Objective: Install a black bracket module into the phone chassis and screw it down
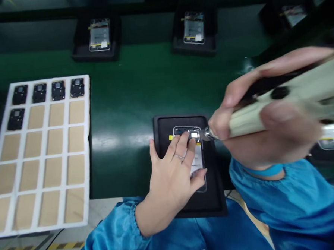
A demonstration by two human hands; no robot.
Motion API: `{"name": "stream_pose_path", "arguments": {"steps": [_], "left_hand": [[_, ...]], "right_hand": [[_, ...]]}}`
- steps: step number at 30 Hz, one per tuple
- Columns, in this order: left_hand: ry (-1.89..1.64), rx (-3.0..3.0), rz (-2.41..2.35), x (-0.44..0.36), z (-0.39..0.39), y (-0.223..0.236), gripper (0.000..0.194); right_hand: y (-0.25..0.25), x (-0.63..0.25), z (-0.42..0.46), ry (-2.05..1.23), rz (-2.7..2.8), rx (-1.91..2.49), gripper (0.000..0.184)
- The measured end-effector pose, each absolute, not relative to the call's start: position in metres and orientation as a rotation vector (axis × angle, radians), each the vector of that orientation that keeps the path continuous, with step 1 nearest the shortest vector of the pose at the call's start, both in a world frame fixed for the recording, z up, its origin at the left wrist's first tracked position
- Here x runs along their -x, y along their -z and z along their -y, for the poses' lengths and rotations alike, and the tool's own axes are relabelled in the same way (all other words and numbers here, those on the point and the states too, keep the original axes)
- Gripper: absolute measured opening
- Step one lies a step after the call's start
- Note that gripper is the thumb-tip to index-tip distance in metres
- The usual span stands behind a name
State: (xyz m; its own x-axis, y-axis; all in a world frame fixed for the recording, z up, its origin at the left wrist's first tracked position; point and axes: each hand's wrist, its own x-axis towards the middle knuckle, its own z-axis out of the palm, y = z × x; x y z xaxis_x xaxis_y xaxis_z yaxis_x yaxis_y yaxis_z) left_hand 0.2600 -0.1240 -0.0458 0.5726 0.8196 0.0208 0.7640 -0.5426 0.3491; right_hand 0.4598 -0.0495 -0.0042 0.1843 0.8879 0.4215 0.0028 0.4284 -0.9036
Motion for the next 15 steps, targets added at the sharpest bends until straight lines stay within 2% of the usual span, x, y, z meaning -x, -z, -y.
{"name": "stream_pose_path", "arguments": {"steps": [3, 7, 15], "left_hand": [[-0.268, -2.475, -1.280, -0.260, 0.125, 0.045, 0.063], [-0.298, -2.449, -1.262, -0.261, 0.126, 0.046, 0.062], [-0.332, -2.425, -1.253, -0.262, 0.128, 0.049, 0.067]], "right_hand": [[0.018, -0.428, 0.049, -0.752, 1.231, 0.897, 0.038], [0.031, -0.427, 0.052, -0.713, 1.124, 0.850, 0.041], [0.023, -0.441, 0.054, -0.802, 1.194, 0.932, 0.048]]}}
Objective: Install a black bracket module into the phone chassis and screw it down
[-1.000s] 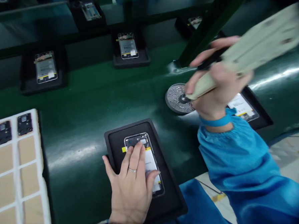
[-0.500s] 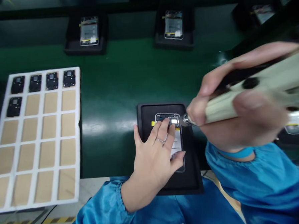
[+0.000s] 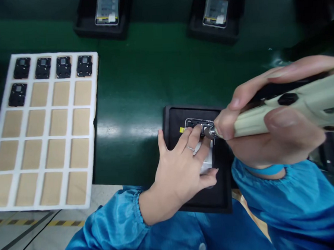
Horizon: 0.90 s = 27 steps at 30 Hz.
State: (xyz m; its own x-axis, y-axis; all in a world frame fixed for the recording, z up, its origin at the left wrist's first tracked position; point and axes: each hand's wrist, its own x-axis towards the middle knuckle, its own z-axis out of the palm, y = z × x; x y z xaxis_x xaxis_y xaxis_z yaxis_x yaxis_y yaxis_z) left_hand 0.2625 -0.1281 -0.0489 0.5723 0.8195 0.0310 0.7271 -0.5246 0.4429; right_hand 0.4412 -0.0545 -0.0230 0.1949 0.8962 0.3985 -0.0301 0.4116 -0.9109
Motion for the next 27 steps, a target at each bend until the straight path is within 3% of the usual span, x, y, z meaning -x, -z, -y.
{"name": "stream_pose_path", "arguments": {"steps": [5, 13, 24, 27], "left_hand": [[-0.305, -2.411, -1.256, -0.263, 0.128, 0.046, 0.064], [-0.323, -2.423, -1.248, -0.262, 0.128, 0.049, 0.067], [-0.339, -2.389, -1.230, -0.262, 0.128, 0.050, 0.056], [-0.311, -2.422, -1.230, -0.259, 0.133, 0.046, 0.064]], "right_hand": [[0.034, -0.435, 0.053, -0.790, 1.174, 0.904, 0.050], [0.038, -0.421, 0.056, -0.764, 1.121, 0.800, 0.037], [0.049, -0.432, 0.051, -0.928, 1.234, 0.696, 0.030], [0.052, -0.426, 0.053, -0.955, 1.235, 0.703, 0.029]]}}
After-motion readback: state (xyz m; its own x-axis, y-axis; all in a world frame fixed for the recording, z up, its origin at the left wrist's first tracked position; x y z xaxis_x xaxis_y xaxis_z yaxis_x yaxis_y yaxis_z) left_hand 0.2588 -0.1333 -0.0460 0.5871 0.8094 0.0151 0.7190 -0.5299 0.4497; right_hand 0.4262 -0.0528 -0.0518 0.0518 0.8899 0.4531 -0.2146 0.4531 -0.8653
